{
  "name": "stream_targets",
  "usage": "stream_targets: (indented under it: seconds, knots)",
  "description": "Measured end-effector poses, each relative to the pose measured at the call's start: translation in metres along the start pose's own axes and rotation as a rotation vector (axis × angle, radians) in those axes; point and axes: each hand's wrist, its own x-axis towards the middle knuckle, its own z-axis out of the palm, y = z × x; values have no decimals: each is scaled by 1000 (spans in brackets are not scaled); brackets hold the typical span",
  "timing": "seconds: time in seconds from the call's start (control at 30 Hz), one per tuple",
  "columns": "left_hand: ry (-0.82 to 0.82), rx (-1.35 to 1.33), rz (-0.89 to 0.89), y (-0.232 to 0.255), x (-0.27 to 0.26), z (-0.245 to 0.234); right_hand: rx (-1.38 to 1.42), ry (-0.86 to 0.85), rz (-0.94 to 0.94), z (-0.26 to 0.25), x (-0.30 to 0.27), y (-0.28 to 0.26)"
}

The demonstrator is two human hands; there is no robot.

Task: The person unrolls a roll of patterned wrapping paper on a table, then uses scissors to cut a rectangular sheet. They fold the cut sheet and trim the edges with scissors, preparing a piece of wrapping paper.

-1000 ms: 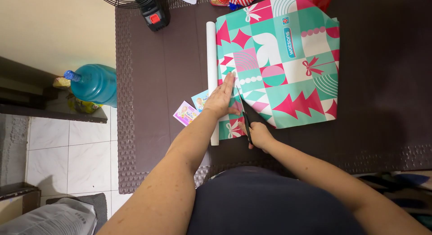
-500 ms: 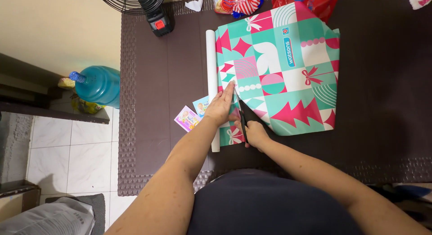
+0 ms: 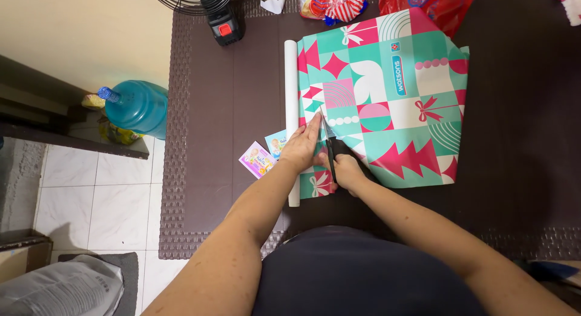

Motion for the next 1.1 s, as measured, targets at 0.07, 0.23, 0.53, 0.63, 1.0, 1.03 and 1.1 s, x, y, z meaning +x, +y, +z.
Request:
stream_targets:
  seconds: [0.07,0.23,0.53,0.63,1.0,1.03,1.1]
  knots:
    - [22,6,13,-1,0,1,-42,5,16,2,2,0]
    - [61,8,26,-3,-1,4,-113,18,-26,2,14,0]
    - [31,-7,-4,-3,-3,1,-139,8,-154,-1,38,4]
    - [7,-17,-16,-1,-3,-2,-50,-65,-71,-6,47,-3]
    - [-72,-8,-79,4,-1,-8,-170,37,-124,1,74,-8]
    - [-58,-5,-67,2,-1,-7,-174,44,-109,3,74,-10]
    - [-29,1,-40,-1,0,-3,-184,61,-81,3,75,-17]
